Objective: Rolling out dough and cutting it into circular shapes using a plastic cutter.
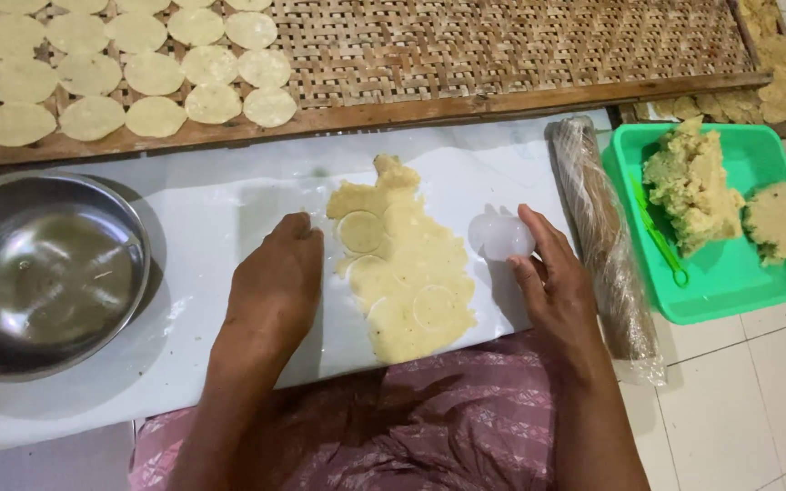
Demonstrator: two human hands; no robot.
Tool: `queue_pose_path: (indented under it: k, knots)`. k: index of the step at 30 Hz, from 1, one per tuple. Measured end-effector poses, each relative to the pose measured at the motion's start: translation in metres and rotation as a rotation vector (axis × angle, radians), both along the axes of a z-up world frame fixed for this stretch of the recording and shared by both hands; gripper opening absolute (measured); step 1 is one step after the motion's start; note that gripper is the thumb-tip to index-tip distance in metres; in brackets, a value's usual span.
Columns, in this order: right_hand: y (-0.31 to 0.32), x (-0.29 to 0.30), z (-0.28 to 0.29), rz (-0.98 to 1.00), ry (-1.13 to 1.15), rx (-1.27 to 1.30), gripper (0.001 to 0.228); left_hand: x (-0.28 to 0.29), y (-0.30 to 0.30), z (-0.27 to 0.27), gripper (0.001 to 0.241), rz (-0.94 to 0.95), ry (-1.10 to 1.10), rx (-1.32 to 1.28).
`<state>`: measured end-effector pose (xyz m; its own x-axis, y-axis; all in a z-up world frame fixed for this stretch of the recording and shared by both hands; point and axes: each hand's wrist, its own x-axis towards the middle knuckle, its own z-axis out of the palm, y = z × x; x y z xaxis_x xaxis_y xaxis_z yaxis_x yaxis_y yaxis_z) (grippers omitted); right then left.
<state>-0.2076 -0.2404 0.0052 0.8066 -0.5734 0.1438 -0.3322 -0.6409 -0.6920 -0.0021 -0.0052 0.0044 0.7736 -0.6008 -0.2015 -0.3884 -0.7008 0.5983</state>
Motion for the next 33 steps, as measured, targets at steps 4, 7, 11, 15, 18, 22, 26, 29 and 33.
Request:
queue_pose_path:
  k: [4, 7, 11, 15, 18, 22, 26, 29, 33]
  knots:
    - [0.004, 0.006, 0.002, 0.012, 0.026, 0.009, 0.056, 0.001, 0.004, -0.006, 0.023, -0.207, -0.259, 0.023]
    - [0.004, 0.008, -0.002, 0.041, 0.029, -0.001, 0.055, 0.0, 0.002, 0.0, 0.019, -0.225, -0.208, 0.092]
    - [0.006, 0.014, -0.001, 0.09, 0.038, -0.024, 0.055, 0.002, -0.002, -0.007, 0.016, -0.16, -0.159, 0.116]
    - [0.008, 0.02, 0.0, 0.148, 0.037, -0.081, 0.053, 0.0, -0.001, -0.016, 0.014, -0.2, -0.249, 0.064]
    - [0.01, 0.027, 0.0, 0.216, 0.028, -0.148, 0.052, 0.0, -0.001, -0.015, 0.014, -0.204, -0.234, 0.065]
    - [0.008, 0.03, -0.004, 0.267, 0.021, -0.229, 0.053, -0.001, -0.002, -0.015, 0.007, -0.189, -0.234, 0.102]
    - [-0.003, 0.029, -0.006, 0.244, 0.027, -0.319, 0.055, 0.0, -0.003, -0.019, 0.012, -0.199, -0.227, 0.08]
    - [-0.015, 0.025, -0.007, 0.195, 0.059, -0.355, 0.055, -0.001, -0.004, -0.02, 0.012, -0.185, -0.223, 0.071]
    - [-0.038, 0.019, -0.018, 0.17, 0.149, -0.362, 0.056, -0.001, -0.004, -0.017, 0.015, -0.188, -0.227, 0.099]
